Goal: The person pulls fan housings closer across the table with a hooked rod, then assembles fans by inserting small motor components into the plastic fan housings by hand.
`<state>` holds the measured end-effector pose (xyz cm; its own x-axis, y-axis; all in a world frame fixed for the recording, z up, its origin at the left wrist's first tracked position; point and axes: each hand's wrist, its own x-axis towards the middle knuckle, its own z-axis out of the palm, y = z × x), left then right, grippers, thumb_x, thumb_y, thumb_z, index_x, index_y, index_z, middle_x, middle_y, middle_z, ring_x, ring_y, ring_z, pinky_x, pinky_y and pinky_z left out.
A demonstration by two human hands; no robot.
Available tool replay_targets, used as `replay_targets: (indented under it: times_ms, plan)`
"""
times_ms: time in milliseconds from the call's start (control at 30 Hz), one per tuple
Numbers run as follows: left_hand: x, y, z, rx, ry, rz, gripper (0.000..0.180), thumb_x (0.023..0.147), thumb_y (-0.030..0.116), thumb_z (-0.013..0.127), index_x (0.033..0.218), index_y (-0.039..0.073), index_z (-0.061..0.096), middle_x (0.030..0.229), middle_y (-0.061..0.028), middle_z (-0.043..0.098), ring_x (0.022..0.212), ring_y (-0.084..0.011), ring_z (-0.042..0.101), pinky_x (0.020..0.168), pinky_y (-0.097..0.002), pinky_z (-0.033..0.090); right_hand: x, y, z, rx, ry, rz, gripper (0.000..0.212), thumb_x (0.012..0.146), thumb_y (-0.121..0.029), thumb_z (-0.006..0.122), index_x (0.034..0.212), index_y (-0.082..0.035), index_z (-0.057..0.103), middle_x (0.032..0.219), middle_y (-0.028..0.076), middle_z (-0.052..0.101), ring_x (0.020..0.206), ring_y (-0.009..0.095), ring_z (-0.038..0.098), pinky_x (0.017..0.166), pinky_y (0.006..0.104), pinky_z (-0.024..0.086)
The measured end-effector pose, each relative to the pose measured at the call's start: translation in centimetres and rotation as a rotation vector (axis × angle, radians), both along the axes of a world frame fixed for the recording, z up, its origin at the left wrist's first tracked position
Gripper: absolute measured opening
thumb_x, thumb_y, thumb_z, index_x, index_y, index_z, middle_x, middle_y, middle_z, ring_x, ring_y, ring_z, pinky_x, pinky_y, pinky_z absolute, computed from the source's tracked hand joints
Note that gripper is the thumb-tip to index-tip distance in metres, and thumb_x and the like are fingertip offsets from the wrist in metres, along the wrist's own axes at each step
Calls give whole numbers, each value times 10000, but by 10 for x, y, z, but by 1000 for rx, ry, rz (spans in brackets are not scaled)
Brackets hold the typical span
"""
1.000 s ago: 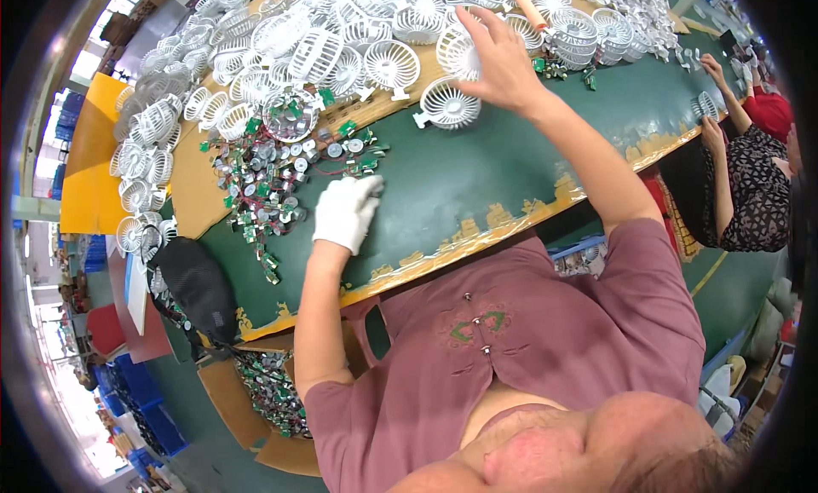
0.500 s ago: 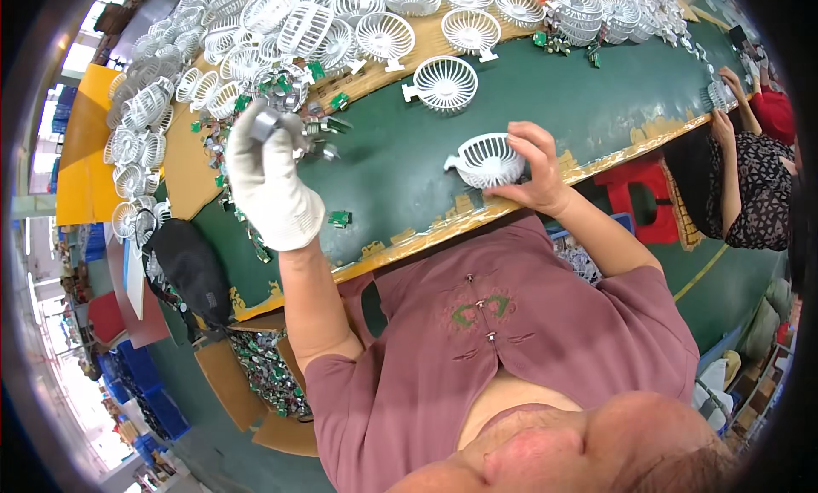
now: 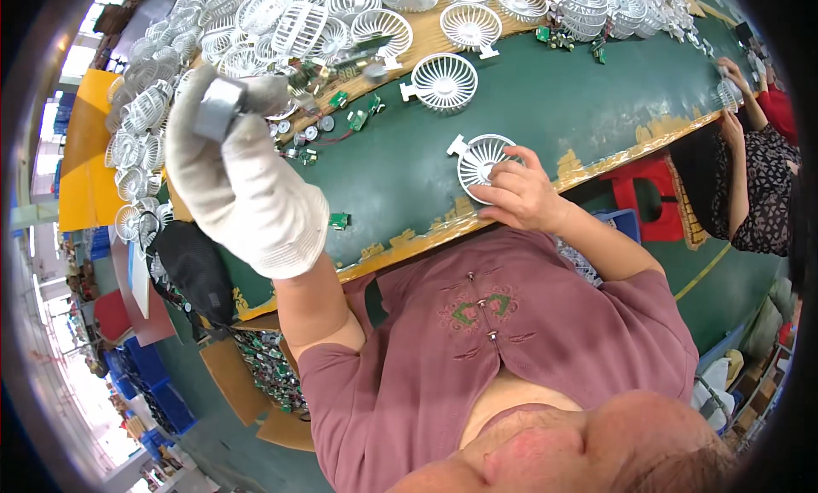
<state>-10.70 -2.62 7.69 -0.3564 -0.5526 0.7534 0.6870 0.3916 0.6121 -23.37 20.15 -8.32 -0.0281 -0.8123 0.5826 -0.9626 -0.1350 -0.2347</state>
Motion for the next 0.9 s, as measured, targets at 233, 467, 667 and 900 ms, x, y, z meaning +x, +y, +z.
replay_targets:
  times_ms: [233,467,667,900]
  plan:
    - [-9,-4,-67,303,-737,91,246,914,155,566,1097,-6,597,871,-55,624,753,-95,565,702,-233,463,1,0,2,27,-34,103,352,659,-241,757,977,-136,648,783,12,538,827,187,568,922,464,405]
    - [-1,-15,-50,186,-720,221,250,921,170,564,1131,35,585,909,-57,638,794,-135,611,696,-257,467,1,-1,6,4,-100,103,269,692,-155,726,943,-120,635,832,22,553,923,195,571,965,514,378]
    - [21,-11,-47,235,-546,443,278,913,129,543,1160,2,547,923,-81,644,790,-125,604,676,-248,468,6,-2,5,11,-111,114,236,664,-87,682,889,-117,618,825,26,548,959,199,565,997,519,350]
    - [44,10,-63,113,-472,325,265,883,25,571,1147,-5,565,930,-86,633,792,-153,607,727,-270,494,10,-8,3,27,-136,102,234,642,-55,655,861,-105,592,841,35,544,950,211,562,1001,508,346]
